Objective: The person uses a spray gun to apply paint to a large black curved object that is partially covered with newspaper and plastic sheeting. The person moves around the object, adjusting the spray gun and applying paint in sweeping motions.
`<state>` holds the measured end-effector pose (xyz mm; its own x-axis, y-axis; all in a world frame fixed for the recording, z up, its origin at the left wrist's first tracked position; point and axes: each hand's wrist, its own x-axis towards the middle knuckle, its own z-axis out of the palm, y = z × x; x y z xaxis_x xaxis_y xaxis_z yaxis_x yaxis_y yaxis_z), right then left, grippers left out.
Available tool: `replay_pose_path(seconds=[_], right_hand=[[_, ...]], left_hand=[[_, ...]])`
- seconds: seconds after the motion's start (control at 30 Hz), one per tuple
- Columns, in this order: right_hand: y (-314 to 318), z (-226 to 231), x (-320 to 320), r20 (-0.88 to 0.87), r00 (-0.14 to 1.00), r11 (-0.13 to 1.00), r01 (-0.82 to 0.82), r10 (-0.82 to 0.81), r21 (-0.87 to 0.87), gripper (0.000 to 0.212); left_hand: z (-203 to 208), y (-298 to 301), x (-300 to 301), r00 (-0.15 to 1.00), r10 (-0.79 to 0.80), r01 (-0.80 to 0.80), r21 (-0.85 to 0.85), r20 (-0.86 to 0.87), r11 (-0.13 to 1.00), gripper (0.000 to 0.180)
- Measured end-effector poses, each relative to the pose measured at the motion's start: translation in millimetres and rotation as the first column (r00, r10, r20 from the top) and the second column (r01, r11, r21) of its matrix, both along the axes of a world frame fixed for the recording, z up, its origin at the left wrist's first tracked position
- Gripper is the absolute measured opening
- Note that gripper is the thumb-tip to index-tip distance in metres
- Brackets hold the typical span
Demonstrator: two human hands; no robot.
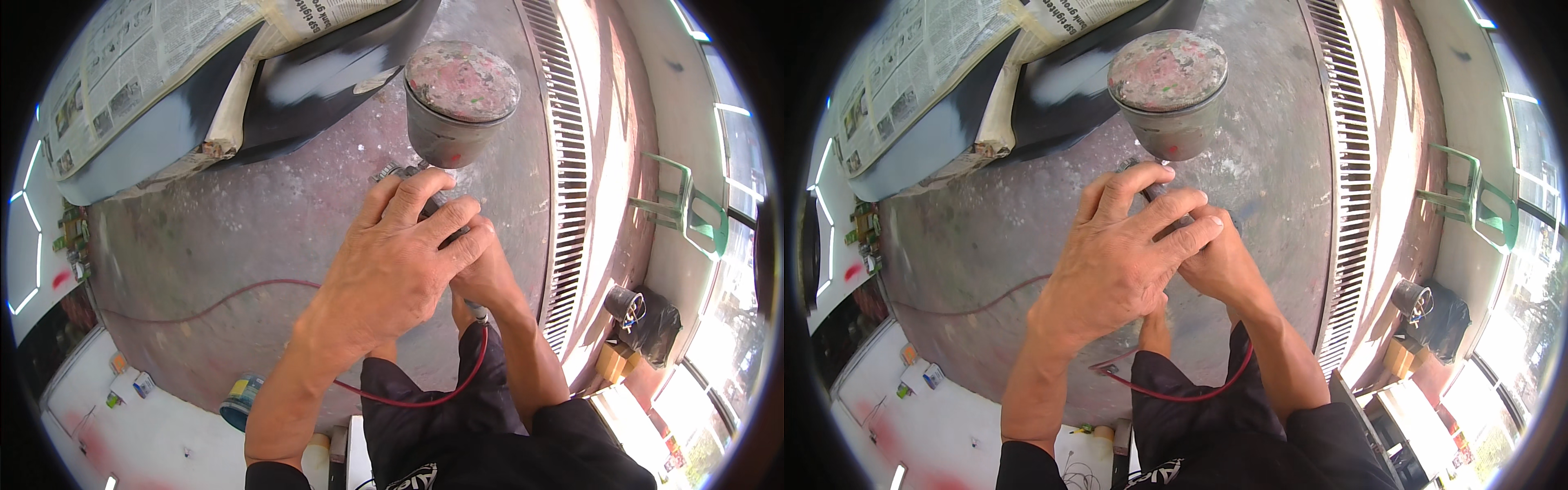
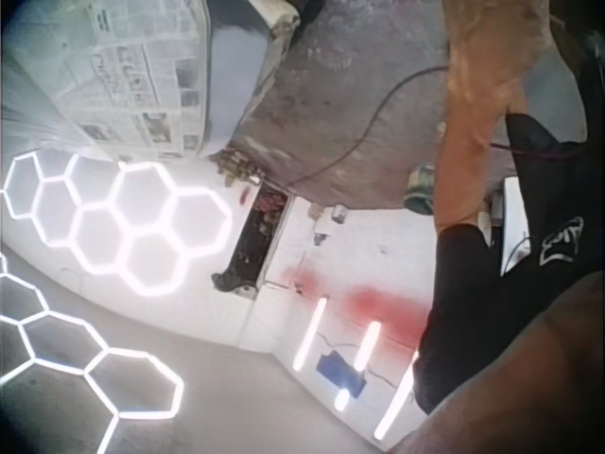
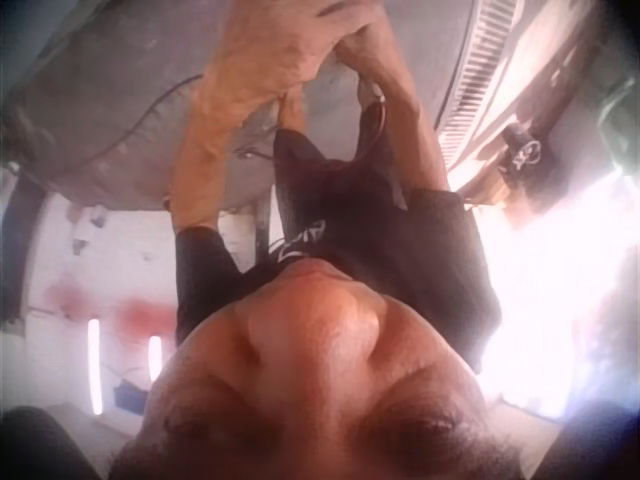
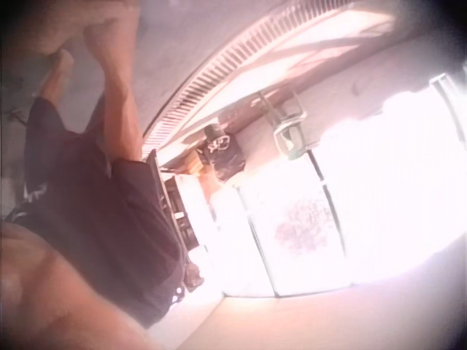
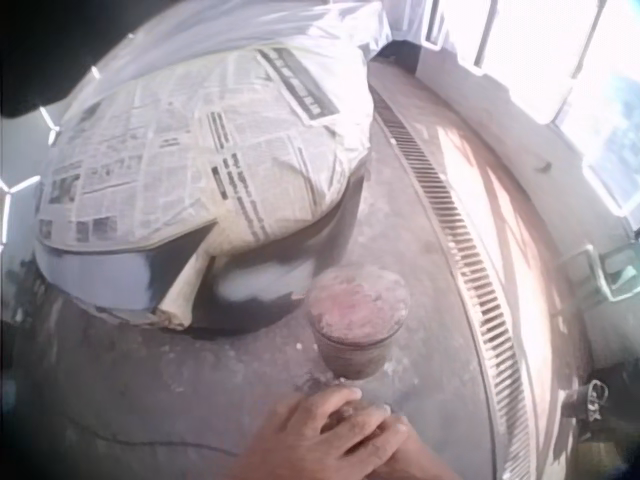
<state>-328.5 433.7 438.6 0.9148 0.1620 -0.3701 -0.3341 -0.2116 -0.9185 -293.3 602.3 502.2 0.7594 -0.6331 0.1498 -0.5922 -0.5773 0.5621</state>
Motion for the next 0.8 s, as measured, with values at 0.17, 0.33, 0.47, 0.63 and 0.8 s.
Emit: replay_pose_path(seconds=[0.17, 0.33, 0.47, 0.63, 0.8], right_hand=[[-15.6, 3.5, 14.9, 0.048, 0.998, 0.999, -0.049, 0.050, -0.004, 0.026], [-20.3, 19.9, 24.7, 0.023, 0.999, 0.996, -0.026, 0.024, 0.087, 0.032], [-16.7, 27.0, 30.1, -0.065, 0.998, 0.990, 0.013, -0.004, 0.138, 0.029], [-17.0, 24.3, 27.9, -0.088, 0.996, 0.997, -0.011, 0.017, 0.070, 0.031], [-13.2, 14.8, 20.0, -0.029, 0.998, 0.998, -0.046, 0.047, 0.042, 0.034]], left_hand=[[-9.5, -10.5, 0.7, 0.986, 0.114, -0.105, -0.080, 0.119, 0.991, 0.040], [-5.5, -17.3, 1.4, 0.964, 0.230, -0.200, -0.213, 0.130, 0.956, 0.037], [-17.4, -4.2, 6.6, 0.934, 0.336, -0.283, -0.321, 0.123, 0.904, 0.035], [-1.7, -2.3, 17.1, 0.971, 0.226, -0.201, -0.245, 0.078, 0.948, 0.036], [5.1, 0.5, 21.5, 0.986, 0.163, -0.158, -0.147, 0.026, 0.977, 0.038]])
